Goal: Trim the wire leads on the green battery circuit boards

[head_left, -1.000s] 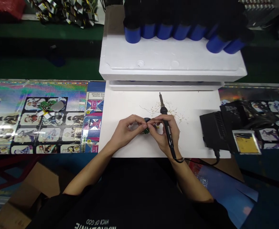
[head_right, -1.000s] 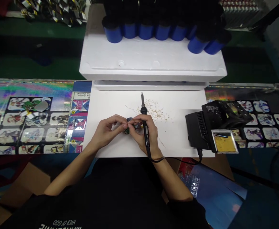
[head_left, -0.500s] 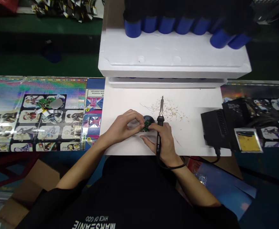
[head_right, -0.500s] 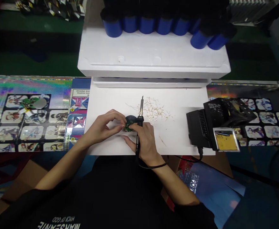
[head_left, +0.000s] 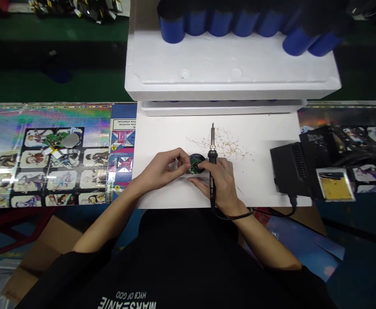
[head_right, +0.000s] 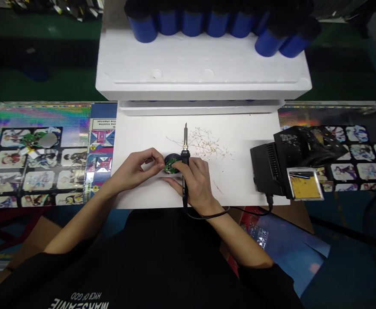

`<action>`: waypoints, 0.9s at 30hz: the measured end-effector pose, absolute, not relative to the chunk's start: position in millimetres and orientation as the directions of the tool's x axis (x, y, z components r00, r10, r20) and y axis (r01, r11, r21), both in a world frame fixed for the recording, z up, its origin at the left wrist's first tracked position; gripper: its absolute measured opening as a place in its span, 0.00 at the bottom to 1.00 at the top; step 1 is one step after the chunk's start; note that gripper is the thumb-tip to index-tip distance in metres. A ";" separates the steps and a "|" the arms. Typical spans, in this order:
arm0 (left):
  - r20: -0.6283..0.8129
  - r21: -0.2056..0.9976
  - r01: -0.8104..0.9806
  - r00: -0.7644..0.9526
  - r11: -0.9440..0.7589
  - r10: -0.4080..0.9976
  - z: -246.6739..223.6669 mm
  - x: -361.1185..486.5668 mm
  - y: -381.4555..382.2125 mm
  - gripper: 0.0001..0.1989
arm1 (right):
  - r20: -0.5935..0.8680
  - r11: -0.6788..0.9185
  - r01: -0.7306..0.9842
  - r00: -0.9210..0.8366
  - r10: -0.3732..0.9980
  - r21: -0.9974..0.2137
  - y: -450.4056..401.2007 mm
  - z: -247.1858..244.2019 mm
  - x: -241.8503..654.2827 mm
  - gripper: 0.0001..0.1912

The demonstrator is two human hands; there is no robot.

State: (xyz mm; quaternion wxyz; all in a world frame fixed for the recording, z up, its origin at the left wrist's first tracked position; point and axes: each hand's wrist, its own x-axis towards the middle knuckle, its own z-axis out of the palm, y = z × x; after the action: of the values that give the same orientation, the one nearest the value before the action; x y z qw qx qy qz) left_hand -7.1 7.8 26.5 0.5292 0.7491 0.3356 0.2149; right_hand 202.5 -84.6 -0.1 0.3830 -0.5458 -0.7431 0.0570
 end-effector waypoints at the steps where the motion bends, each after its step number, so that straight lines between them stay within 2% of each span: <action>1: -0.032 0.924 0.297 0.690 -0.241 0.723 27.7 -7.1 7.9 0.05 | 0.509 0.393 0.770 -0.103 0.854 -0.502 -84.2 -0.3 200.2 0.18; 6: -0.025 0.891 0.341 0.698 -0.301 0.716 29.9 -7.6 8.5 0.04 | 0.532 0.402 0.773 -0.100 0.841 -0.490 -83.8 -0.5 194.2 0.16; 9: -0.032 0.917 0.310 0.681 -0.249 0.732 26.3 -7.5 7.8 0.04 | 0.534 0.393 0.785 -0.095 0.840 -0.478 -82.9 -2.4 189.3 0.18; 14: -0.079 0.954 0.268 0.658 -0.135 0.749 20.9 -8.8 3.3 0.07 | 0.543 0.358 0.788 -0.036 0.839 -0.501 -81.9 -3.2 181.7 0.15; 18: -0.087 0.956 0.266 0.654 -0.121 0.752 22.9 -12.0 -5.8 0.06 | 0.530 0.423 0.724 -0.094 0.843 -0.545 -87.9 2.1 194.0 0.18; 22: 0.060 0.913 0.270 0.653 -0.305 0.755 22.1 -11.6 -16.0 0.02 | 0.471 0.491 0.598 -0.206 0.858 -0.633 -92.5 3.3 211.7 0.21; 27: 0.258 0.746 0.305 0.687 -0.592 0.680 15.7 -6.8 -18.3 0.01 | 0.514 0.521 0.583 -0.198 0.835 -0.623 -89.7 0.4 212.6 0.21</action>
State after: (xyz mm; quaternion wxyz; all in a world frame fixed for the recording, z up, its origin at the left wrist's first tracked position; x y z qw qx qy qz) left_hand -6.8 -18.3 15.7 0.3467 0.8504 0.2896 0.2698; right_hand 212.6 -89.7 0.4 0.4284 -0.4666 -0.7597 0.1470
